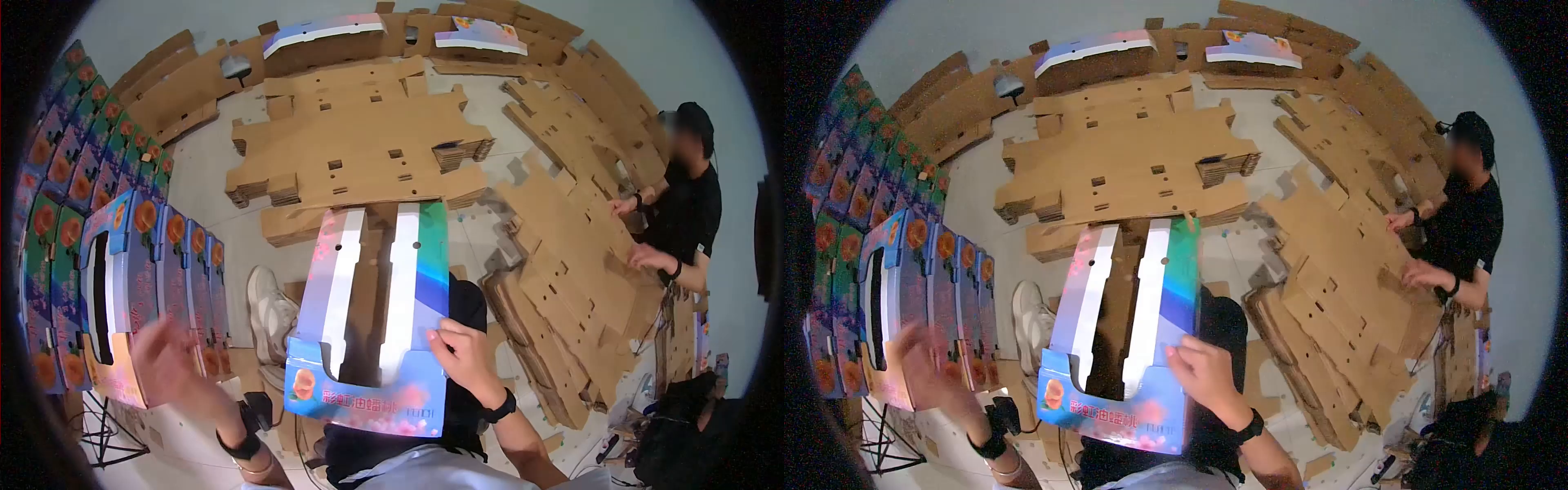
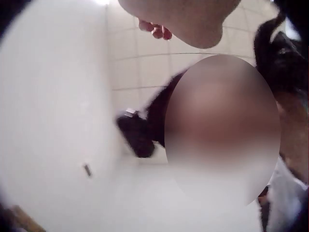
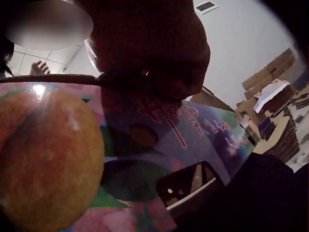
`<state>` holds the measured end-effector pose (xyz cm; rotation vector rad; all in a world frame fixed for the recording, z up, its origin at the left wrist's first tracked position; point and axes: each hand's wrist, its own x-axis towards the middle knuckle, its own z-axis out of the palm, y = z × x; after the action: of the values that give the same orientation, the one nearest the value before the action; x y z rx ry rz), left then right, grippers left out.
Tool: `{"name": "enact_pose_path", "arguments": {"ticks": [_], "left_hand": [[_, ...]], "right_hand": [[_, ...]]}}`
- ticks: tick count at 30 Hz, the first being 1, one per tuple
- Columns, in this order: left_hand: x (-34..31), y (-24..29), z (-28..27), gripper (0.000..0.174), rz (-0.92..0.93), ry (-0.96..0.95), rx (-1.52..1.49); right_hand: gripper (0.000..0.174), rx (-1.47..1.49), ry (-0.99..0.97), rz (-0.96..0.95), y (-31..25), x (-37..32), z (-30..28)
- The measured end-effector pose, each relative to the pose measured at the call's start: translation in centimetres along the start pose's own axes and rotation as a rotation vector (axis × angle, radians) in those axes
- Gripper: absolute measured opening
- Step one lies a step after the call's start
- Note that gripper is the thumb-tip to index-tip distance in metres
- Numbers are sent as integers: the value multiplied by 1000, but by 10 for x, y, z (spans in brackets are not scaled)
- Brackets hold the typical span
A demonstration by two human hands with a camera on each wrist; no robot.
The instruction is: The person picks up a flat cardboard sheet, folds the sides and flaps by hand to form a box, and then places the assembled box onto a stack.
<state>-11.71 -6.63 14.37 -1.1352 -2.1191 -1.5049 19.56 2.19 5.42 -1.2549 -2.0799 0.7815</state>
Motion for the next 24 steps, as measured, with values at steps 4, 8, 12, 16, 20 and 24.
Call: {"name": "enact_pose_path", "arguments": {"ticks": [4,8,12,16,20,24], "left_hand": [[-35,-115,15,45,-498,-1144,-152],[-65,-117,17,77,-1020,-1284,-976],[-97,-112,39,78,-926,-1214,-886],[-98,-103,42,72,-894,-1184,-917],[-101,-95,36,64,-879,-1106,-850],[-109,-101,33,58,-1067,-1070,-840]], "right_hand": [[32,4,9,-14,5,-3,0],[33,0,16,-2,4,-3,1],[33,-9,23,13,0,-3,1],[33,-44,16,4,-7,-5,-1],[33,-63,45,-19,-10,-9,1],[33,-58,50,-3,-10,-12,1]]}}
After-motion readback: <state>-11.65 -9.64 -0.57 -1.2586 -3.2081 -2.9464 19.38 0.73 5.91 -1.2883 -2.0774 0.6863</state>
